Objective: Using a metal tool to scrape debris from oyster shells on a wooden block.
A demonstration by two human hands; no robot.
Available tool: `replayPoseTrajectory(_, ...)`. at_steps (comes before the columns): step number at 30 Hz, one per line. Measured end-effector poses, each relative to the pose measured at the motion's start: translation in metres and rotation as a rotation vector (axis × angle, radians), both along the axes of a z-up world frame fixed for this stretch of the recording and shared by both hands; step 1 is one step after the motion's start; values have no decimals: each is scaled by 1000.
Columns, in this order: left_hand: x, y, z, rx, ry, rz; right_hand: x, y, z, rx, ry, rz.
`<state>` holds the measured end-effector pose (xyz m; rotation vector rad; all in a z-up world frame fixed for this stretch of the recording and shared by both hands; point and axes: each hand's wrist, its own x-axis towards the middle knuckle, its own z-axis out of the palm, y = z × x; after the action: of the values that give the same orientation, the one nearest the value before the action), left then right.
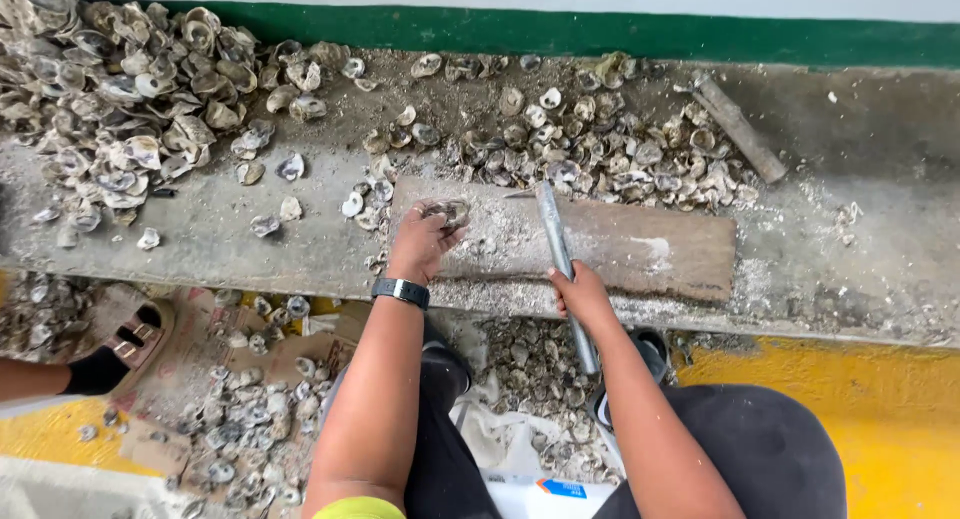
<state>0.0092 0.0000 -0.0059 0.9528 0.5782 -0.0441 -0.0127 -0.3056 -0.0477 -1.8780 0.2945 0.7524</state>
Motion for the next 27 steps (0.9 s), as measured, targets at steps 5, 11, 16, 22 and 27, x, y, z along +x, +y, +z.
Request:
replayPoseTrajectory(5,10,2,-16,1010,39,-97,-8,22,57,237,-5,-74)
replayPoseTrajectory(11,8,-7,-56,1252,5,-71,-30,46,78,152,-239,51)
replayPoseTrajectory(16,6,-12,-11,1165,50,-106,-35,53,95,130,-337,66)
replayPoseTrajectory(22,11,4,-56,1192,261,-72,-45,46,78,103,-475,26)
replayPoseTrajectory(27,9,8,-49,1116,264,-89,-47,46,69,-104,-647,116)
